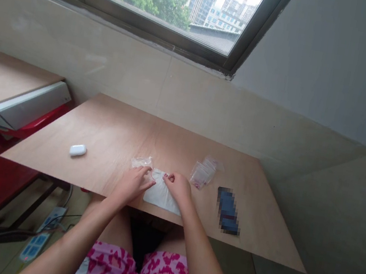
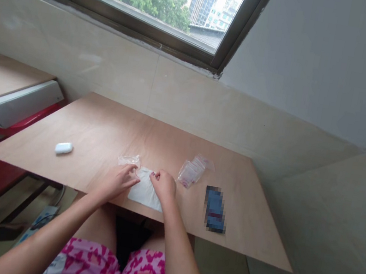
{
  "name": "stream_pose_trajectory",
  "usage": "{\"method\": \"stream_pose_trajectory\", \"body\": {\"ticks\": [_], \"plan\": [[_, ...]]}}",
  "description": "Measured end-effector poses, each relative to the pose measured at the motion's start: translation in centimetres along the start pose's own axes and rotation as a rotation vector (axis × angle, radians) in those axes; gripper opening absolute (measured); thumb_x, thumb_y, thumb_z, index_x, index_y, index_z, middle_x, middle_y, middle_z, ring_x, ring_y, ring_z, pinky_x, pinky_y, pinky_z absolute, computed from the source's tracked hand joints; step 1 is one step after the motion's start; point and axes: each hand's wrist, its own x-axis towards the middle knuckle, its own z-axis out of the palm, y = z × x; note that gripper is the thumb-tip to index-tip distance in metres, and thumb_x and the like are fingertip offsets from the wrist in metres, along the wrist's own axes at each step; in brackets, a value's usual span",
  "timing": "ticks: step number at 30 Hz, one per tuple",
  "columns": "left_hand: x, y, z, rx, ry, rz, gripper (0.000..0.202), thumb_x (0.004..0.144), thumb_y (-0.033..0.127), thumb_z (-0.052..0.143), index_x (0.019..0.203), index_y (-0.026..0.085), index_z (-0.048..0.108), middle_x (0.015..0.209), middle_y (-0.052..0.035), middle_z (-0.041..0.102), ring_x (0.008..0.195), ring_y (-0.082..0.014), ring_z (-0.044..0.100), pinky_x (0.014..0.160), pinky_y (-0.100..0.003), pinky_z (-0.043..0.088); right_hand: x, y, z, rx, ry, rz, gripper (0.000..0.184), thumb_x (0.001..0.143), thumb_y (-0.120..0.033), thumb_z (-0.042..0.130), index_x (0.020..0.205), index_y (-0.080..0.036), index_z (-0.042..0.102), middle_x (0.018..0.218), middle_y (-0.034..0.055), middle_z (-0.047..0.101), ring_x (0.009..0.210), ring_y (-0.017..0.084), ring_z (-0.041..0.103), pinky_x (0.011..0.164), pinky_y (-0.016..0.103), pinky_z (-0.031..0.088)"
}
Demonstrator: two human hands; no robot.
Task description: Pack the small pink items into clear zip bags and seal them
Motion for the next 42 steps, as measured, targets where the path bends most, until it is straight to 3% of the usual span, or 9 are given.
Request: {"method": "stream_pose_trajectory", "body": {"ticks": [5, 10, 15, 18, 25, 28, 32, 36, 42], "plan": [[0.0, -0.1, 0.2, -0.057, 0.025, -0.001, 0.04, 0.096, 0.045, 0.067, 0.127, 0.02, 0.063, 0.121, -0.0135, 0.073, 0.107, -0.0303, 0.071, 0.094, -0.042, 0.054, -0.9, -0.7, 0.9, 0.074, 0.061, 0.036, 0.015, 0.088, -0.026, 0.065, 0.075, -0.02, 0.072, 0.074, 0.0063, 0.074, 0.068, 0.02, 0.065, 0.063, 0.026, 0.04], [0.0, 0.3, -0.1, -0.119, 0.041, 0.015, 0.044, 0.097, 0.047, 0.066, 0.131, 0.021, 0.06, 0.129, -0.0133, 0.07, 0.118, -0.0304, 0.067, 0.102, -0.045, 0.052, -1.5, -1.6, -0.4, 0.583, 0.133, 0.072, 0.024, 0.091, -0.036, 0.059, 0.087, -0.018, 0.074, 0.085, 0.0075, 0.077, 0.076, 0.021, 0.069, 0.069, 0.027, 0.049], [-0.2, 1.5, -0.4, -0.169, 0.002, 0.072, 0.043, 0.096, 0.045, 0.068, 0.131, 0.022, 0.06, 0.129, -0.0122, 0.069, 0.119, -0.03, 0.066, 0.104, -0.045, 0.051, -3.2, -3.6, -2.4, 0.671, -0.064, -0.049, 0.032, 0.093, -0.045, 0.062, 0.095, -0.018, 0.079, 0.09, 0.0059, 0.078, 0.079, 0.021, 0.069, 0.072, 0.028, 0.051], [-0.5, 2.4, -0.4, -0.177, -0.015, 0.095, 0.042, 0.096, 0.044, 0.068, 0.132, 0.023, 0.058, 0.122, -0.0112, 0.069, 0.113, -0.029, 0.067, 0.1, -0.044, 0.052, -4.7, -4.0, -3.4, 0.669, -0.103, -0.08, 0.035, 0.097, -0.046, 0.059, 0.094, -0.018, 0.079, 0.087, 0.0044, 0.077, 0.08, 0.021, 0.068, 0.073, 0.028, 0.051], [-1.5, 4.4, -0.5, -0.298, -0.099, 0.124, 0.048, 0.088, 0.039, 0.076, 0.13, 0.024, 0.058, 0.116, -0.0088, 0.067, 0.105, -0.0259, 0.066, 0.093, -0.041, 0.055, -7.6, -2.0, -4.6, 0.605, -0.179, -0.121, 0.021, 0.093, -0.039, 0.068, 0.096, -0.021, 0.078, 0.094, 0.0038, 0.076, 0.079, 0.018, 0.067, 0.072, 0.027, 0.052], [-1.7, 4.7, -0.4, -0.497, -0.22, 0.029, 0.042, 0.092, 0.041, 0.073, 0.128, 0.024, 0.059, 0.108, -0.0063, 0.068, 0.098, -0.0229, 0.067, 0.083, -0.036, 0.057, -8.4, -0.3, -4.4, 0.668, -0.155, -0.045, 0.024, 0.092, -0.043, 0.068, 0.096, -0.02, 0.076, 0.084, 0.0031, 0.071, 0.071, 0.017, 0.063, 0.062, 0.027, 0.051], [-1.8, 5.0, 0.0, -0.732, -0.342, -0.115, 0.029, 0.099, 0.046, 0.061, 0.109, 0.02, 0.064, 0.1, -0.0065, 0.068, 0.09, -0.0208, 0.067, 0.068, -0.03, 0.058, -9.7, 1.4, -4.0, 0.795, -0.123, 0.031, 0.028, 0.09, -0.046, 0.071, 0.1, -0.02, 0.072, 0.08, 0.0013, 0.066, 0.065, 0.015, 0.058, 0.056, 0.025, 0.049], [-2.0, 5.6, 0.2, -0.792, -0.394, -0.169, 0.03, 0.098, 0.048, 0.062, 0.098, 0.018, 0.064, 0.095, -0.0064, 0.067, 0.087, -0.0201, 0.066, 0.061, -0.026, 0.056, -10.7, 2.0, -3.8, 0.877, -0.087, 0.055, 0.031, 0.089, -0.046, 0.073, 0.106, -0.022, 0.065, 0.083, -0.0006, 0.063, 0.062, 0.013, 0.056, 0.054, 0.025, 0.046], [-2.7, 6.1, 0.6, -0.804, -0.434, -0.161, 0.031, 0.091, 0.047, 0.07, 0.102, 0.018, 0.067, 0.099, -0.0056, 0.065, 0.085, -0.0179, 0.062, 0.062, -0.025, 0.055, -11.6, 1.5, -3.9, 0.87, -0.095, -0.01, 0.026, 0.091, -0.041, 0.071, 0.109, -0.023, 0.062, 0.081, -0.003, 0.06, 0.06, 0.012, 0.053, 0.055, 0.024, 0.042]]}}
